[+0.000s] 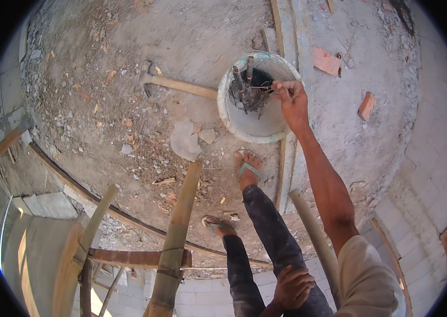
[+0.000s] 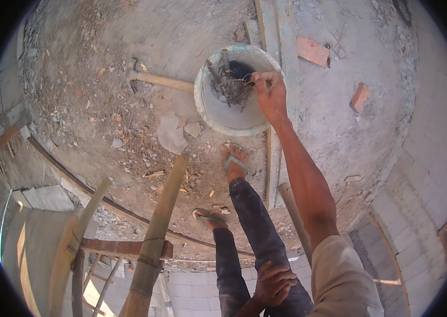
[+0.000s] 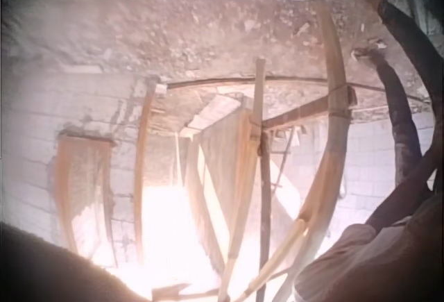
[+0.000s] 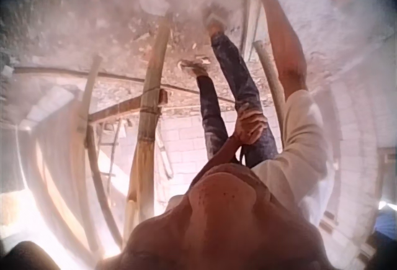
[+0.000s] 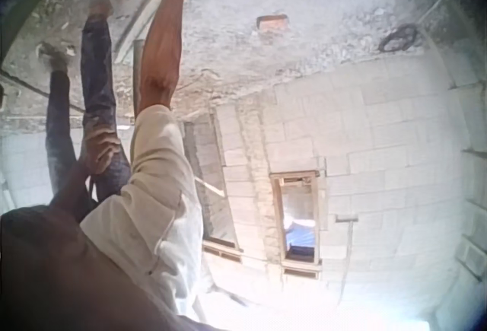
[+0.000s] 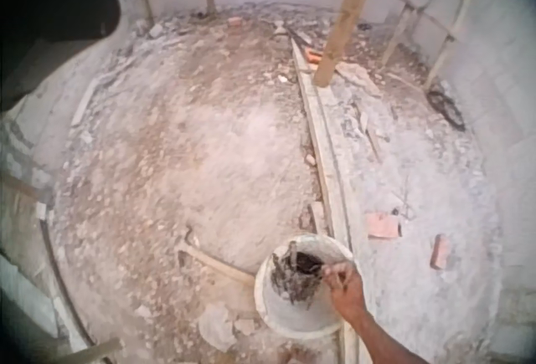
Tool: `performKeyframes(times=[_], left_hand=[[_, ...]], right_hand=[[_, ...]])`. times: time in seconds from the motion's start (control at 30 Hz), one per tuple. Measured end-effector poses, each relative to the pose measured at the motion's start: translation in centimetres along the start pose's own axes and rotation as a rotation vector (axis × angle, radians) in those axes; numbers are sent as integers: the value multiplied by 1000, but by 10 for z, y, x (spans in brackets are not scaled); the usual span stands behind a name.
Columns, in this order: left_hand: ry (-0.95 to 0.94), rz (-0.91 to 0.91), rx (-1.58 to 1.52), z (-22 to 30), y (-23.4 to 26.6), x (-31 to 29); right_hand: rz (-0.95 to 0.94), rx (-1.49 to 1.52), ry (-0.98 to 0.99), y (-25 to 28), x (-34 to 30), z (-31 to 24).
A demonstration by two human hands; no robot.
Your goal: The person secures bamboo scaffolding by nailing a wooden board to it using a hammer and nails taken from a bucket.
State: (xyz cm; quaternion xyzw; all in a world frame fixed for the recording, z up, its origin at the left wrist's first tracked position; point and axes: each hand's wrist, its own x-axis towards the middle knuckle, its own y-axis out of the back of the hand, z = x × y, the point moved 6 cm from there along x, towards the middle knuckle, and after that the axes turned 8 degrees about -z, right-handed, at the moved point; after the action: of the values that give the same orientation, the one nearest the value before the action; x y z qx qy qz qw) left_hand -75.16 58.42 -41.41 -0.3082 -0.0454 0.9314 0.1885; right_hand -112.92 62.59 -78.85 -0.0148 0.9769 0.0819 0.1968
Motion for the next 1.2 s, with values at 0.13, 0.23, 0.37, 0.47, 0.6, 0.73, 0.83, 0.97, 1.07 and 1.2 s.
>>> performKeyframes(times=[0.13, 0.23, 0.37, 0.47, 0.6, 0.73, 0.83, 0.97, 1.07, 1.2], left_hand=[[-1, -3, 8, 2, -3, 2], [-3, -15, 16, 2, -7, 4], [-7, -30, 14, 2, -11, 7], [-8, -16, 24, 4, -8, 9], [-4, -4, 20, 3, -5, 10], [1, -24, 25, 1, -8, 7], [-8, -22, 33, 1, -9, 7], [-13, -46, 28, 1, -15, 9], [-10, -46, 37, -6, -20, 4], [8, 1, 32, -7, -10, -1]], right_hand=[[-34, 83, 54, -12, 13, -8], [-308, -159, -269, -34, 21, 14], [-407, 67, -594, -62, 25, 27], [-811, -136, -564, -53, 12, 8], [-1128, -341, -509, -32, -29, -1], [-770, -217, -532, -19, -7, -3], [-592, -511, -296, -47, 22, 15], [-277, -881, 37, -61, 46, 66], [-174, -836, 54, -70, 43, 80], [-73, -561, -394, -107, 34, 88]])
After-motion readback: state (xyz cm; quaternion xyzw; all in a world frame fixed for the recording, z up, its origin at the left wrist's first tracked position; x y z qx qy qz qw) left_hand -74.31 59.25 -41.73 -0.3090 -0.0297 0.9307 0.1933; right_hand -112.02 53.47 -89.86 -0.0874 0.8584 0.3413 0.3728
